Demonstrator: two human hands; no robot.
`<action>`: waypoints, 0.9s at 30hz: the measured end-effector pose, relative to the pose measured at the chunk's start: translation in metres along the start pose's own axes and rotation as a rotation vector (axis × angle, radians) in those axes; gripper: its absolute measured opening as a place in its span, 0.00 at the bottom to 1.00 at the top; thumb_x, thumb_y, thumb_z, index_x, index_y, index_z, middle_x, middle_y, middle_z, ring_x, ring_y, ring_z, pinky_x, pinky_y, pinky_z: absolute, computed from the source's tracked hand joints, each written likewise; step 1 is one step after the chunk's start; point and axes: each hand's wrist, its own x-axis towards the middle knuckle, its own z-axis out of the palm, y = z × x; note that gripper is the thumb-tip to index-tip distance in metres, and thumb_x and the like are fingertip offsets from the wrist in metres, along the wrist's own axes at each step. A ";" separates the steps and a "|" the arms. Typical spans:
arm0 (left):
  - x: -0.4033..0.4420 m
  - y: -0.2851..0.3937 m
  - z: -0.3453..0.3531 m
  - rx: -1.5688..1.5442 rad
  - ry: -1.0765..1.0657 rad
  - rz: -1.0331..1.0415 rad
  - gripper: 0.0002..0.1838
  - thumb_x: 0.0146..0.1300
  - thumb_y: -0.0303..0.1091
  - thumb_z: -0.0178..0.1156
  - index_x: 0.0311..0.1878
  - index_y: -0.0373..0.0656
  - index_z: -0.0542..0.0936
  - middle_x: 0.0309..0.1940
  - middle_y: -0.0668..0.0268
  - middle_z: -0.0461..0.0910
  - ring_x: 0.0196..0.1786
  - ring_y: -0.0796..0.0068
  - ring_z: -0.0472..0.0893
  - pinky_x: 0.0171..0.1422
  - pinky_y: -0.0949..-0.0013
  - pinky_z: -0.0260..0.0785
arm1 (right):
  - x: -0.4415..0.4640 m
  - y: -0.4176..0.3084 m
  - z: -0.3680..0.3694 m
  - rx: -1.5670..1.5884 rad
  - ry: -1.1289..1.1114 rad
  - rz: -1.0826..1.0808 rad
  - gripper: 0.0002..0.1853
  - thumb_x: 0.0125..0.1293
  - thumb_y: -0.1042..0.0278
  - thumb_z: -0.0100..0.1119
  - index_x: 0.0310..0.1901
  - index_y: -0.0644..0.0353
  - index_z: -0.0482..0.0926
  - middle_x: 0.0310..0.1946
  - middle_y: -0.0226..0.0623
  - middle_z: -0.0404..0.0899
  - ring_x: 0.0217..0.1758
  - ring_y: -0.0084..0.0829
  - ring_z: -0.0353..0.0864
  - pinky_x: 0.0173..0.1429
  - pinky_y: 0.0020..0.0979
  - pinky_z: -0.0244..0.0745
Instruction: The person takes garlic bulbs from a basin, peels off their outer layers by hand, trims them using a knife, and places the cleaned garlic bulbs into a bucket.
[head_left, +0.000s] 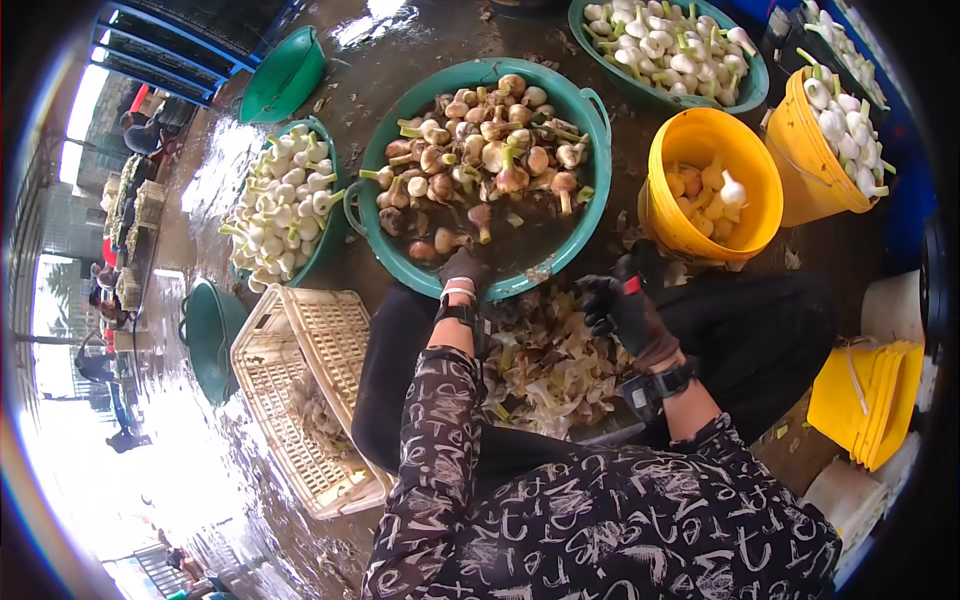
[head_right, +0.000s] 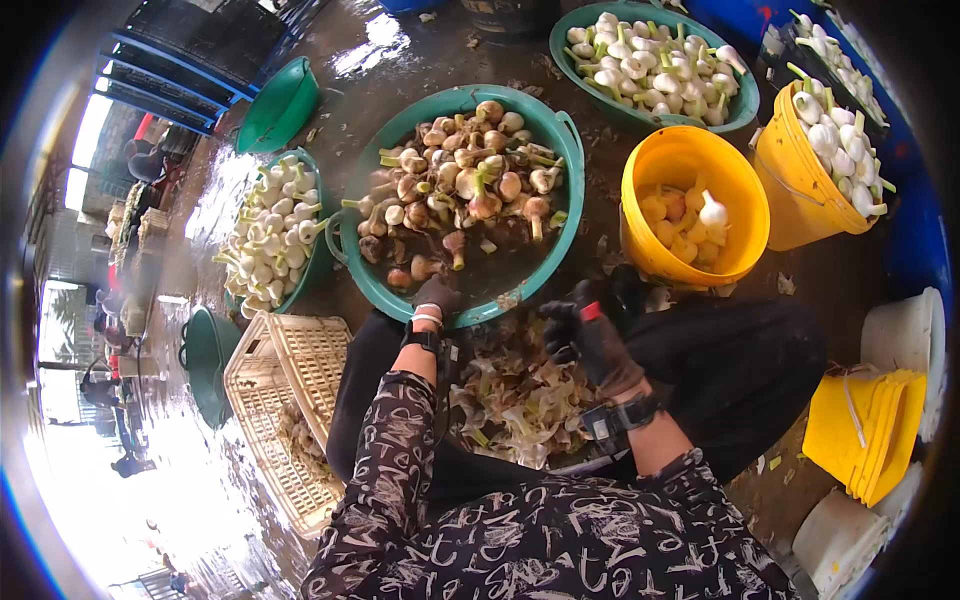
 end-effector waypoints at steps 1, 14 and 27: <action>0.010 -0.003 0.011 0.002 -0.010 0.005 0.37 0.45 0.59 0.64 0.54 0.42 0.75 0.51 0.53 0.77 0.53 0.54 0.77 0.58 0.58 0.67 | 0.000 0.004 0.007 -0.204 0.054 -0.027 0.35 0.62 0.31 0.45 0.45 0.61 0.76 0.28 0.31 0.76 0.24 0.25 0.73 0.29 0.28 0.69; -0.191 0.067 -0.023 -0.374 0.157 0.812 0.25 0.42 0.43 0.74 0.43 0.42 0.81 0.34 0.60 0.82 0.34 0.74 0.81 0.42 0.69 0.72 | -0.006 0.021 0.013 -0.936 0.131 -0.397 0.16 0.64 0.55 0.55 0.38 0.61 0.82 0.24 0.41 0.82 0.25 0.23 0.78 0.32 0.30 0.71; -0.221 0.059 0.010 -1.013 0.125 0.672 0.31 0.48 0.30 0.71 0.56 0.33 0.71 0.45 0.65 0.78 0.45 0.77 0.76 0.52 0.73 0.69 | -0.043 0.019 0.022 -0.316 -0.071 -0.022 0.28 0.68 0.42 0.44 0.52 0.62 0.73 0.34 0.33 0.76 0.32 0.23 0.76 0.31 0.28 0.73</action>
